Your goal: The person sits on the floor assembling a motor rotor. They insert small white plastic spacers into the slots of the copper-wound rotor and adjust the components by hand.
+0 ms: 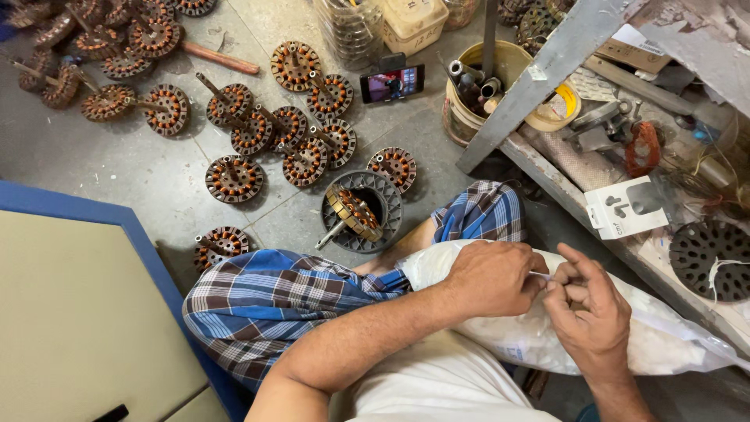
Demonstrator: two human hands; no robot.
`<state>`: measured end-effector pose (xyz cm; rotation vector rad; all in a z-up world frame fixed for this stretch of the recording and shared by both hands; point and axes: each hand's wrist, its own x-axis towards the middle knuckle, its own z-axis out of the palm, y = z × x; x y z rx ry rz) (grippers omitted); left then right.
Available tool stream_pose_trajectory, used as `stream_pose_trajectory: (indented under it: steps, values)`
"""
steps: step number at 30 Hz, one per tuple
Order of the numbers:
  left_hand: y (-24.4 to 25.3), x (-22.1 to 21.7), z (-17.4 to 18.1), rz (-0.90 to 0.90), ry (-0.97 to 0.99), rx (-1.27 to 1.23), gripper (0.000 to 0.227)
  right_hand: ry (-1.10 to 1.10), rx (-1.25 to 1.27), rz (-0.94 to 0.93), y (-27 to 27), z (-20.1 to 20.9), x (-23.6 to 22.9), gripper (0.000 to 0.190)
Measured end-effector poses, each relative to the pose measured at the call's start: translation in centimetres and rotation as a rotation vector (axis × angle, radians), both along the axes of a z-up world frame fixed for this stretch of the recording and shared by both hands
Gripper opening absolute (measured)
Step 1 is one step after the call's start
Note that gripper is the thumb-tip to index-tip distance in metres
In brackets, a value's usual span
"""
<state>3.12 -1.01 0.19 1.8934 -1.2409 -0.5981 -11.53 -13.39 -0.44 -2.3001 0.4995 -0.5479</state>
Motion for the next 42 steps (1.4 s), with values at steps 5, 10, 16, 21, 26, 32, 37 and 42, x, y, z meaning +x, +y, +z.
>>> stream_pose_trajectory:
  steps: [5,10,16,21,26,32,37,42]
  values:
    - [-0.4,1.3,-0.4,0.008,0.234,0.089,0.031,0.004,-0.231,0.041,0.6,-0.2,-0.2,0.053]
    - [-0.5,1.0,-1.0,0.017,0.139,0.023,0.03,-0.038,-0.264,0.175,-0.9,-0.4,0.2,0.055]
    - [-0.7,0.7,-1.4,-0.007,0.034,0.008,0.027,0.094,0.092,0.05,-0.3,0.0,-0.2,0.059]
    - [-0.6,1.1,-1.2,-0.021,0.068,0.044,0.029,0.086,0.097,0.055,-0.2,0.9,0.9,0.057]
    - [-0.6,1.5,-1.2,-0.006,0.121,-0.004,0.029,0.059,-0.141,0.082,0.2,1.1,1.0,0.055]
    - [-0.6,1.1,-1.2,-0.049,0.116,0.102,0.027,0.093,0.225,-0.017,-0.4,1.4,1.5,0.057]
    - [-0.2,0.3,-0.5,-0.115,0.019,0.038,0.025,-0.026,0.205,-0.068,-1.1,1.7,2.0,0.057]
    - [0.7,2.2,0.5,-0.132,-0.14,0.045,0.029,0.03,-0.284,-0.071,-2.0,2.6,0.9,0.04]
